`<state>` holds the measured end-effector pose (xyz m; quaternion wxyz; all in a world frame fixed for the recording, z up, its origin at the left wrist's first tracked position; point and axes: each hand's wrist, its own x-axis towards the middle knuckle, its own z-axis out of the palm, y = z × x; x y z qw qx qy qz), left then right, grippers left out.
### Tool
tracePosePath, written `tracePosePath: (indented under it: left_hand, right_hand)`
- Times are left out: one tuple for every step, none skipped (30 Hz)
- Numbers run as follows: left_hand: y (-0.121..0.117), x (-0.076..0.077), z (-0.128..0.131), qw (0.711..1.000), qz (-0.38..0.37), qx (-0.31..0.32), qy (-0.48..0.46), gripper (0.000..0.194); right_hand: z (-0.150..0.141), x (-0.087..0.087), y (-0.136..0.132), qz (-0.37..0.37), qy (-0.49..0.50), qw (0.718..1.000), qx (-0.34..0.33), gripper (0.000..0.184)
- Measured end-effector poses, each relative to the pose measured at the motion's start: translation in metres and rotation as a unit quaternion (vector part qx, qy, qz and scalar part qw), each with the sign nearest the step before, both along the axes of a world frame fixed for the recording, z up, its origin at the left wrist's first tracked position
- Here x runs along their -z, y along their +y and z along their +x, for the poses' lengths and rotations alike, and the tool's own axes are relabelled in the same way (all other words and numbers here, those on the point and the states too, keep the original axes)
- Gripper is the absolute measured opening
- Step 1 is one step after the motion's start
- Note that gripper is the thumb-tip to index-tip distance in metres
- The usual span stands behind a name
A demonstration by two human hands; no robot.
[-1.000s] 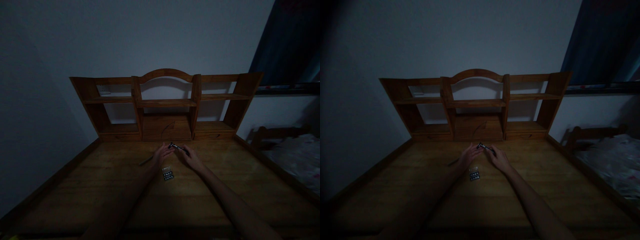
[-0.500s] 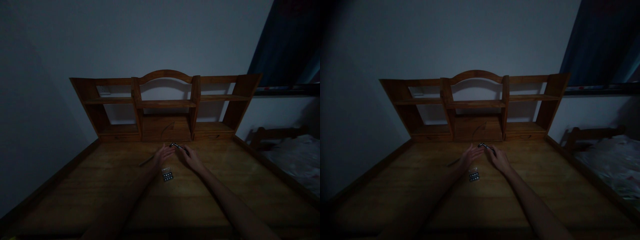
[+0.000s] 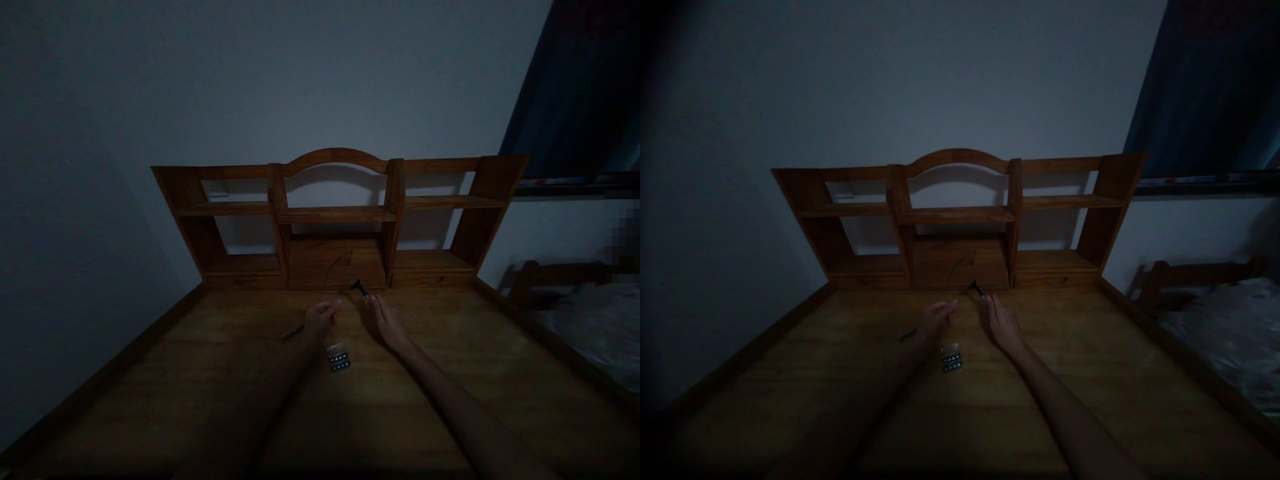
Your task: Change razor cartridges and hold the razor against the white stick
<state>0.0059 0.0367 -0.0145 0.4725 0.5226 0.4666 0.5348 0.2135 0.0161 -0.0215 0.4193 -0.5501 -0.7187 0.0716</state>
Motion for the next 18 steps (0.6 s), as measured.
tracePosePath:
  left_hand:
    - [-0.001, -0.001, 0.000, 1.000, -0.002, -0.011, 0.019, 0.041]
    - [-0.003, -0.001, 0.000, 0.999, -0.009, -0.018, 0.031, 0.046]
    - [-0.004, -0.002, -0.001, 0.999, -0.018, -0.024, 0.035, 0.051]
    - [-0.006, -0.002, -0.001, 0.999, -0.029, -0.026, 0.030, 0.057]
    - [-0.007, -0.002, -0.002, 0.999, -0.038, -0.024, 0.018, 0.061]
    - [-0.008, -0.003, -0.002, 0.999, -0.044, -0.020, 0.002, 0.064]
    - [-0.008, -0.003, -0.002, 0.999, -0.047, -0.015, -0.015, 0.065]
    - [-0.008, -0.004, -0.002, 0.998, -0.048, -0.010, -0.030, 0.066]
    - [-0.009, -0.004, -0.002, 0.998, -0.048, -0.004, -0.039, 0.067]
    - [-0.009, -0.005, -0.002, 0.998, -0.047, -0.001, -0.043, 0.069]
    - [-0.009, -0.005, -0.002, 0.998, -0.044, 0.001, -0.044, 0.071]
    - [-0.009, -0.006, -0.002, 0.998, -0.039, 0.003, -0.042, 0.073]
    - [-0.009, -0.006, -0.001, 0.999, -0.034, 0.008, -0.039, 0.074]
    - [-0.010, -0.007, -0.001, 0.999, -0.034, 0.013, -0.033, 0.076]
    - [-0.010, -0.007, -0.001, 0.999, -0.039, 0.019, -0.027, 0.077]
    - [-0.011, -0.008, -0.002, 0.998, -0.047, 0.026, -0.021, 0.078]
    - [-0.011, -0.009, -0.002, 0.998, -0.055, 0.034, -0.016, 0.079]
    - [-0.011, -0.009, -0.003, 0.997, -0.060, 0.039, -0.012, 0.080]
  right_hand:
    - [0.000, 0.001, 0.000, -0.002, -0.006, 1.000, 0.000, 0.048]
    - [0.000, 0.002, 0.001, -0.003, -0.011, 1.000, -0.002, 0.049]
    - [0.000, 0.002, 0.001, -0.004, -0.017, 1.000, -0.007, 0.049]
    - [0.001, 0.002, 0.000, -0.004, -0.020, 1.000, -0.013, 0.049]
    - [0.001, 0.002, 0.000, -0.003, -0.020, 1.000, -0.019, 0.049]
    - [0.001, 0.001, -0.001, -0.002, -0.018, 1.000, -0.024, 0.049]
    - [0.001, 0.000, -0.001, -0.002, -0.017, 0.999, -0.028, 0.050]
    - [0.001, -0.001, -0.002, -0.002, -0.017, 0.999, -0.028, 0.051]
    - [0.001, -0.002, -0.003, -0.004, -0.019, 0.999, -0.029, 0.051]
    - [0.001, -0.003, -0.004, -0.007, -0.023, 0.999, -0.030, 0.052]
    - [0.001, -0.005, -0.005, -0.011, -0.028, 0.999, -0.031, 0.053]
    - [0.000, -0.006, -0.006, -0.014, -0.032, 0.999, -0.032, 0.054]
    - [0.000, -0.008, -0.007, -0.019, -0.034, 0.999, -0.032, 0.055]
    - [-0.001, -0.009, -0.008, -0.024, -0.035, 0.999, -0.031, 0.057]
    - [-0.003, -0.010, -0.009, -0.031, -0.033, 0.999, -0.030, 0.059]
    - [-0.004, -0.012, -0.010, -0.038, -0.032, 0.998, -0.030, 0.061]
    - [-0.005, -0.013, -0.011, -0.046, -0.033, 0.998, -0.033, 0.063]
    - [-0.007, -0.013, -0.012, -0.053, -0.036, 0.997, -0.038, 0.064]
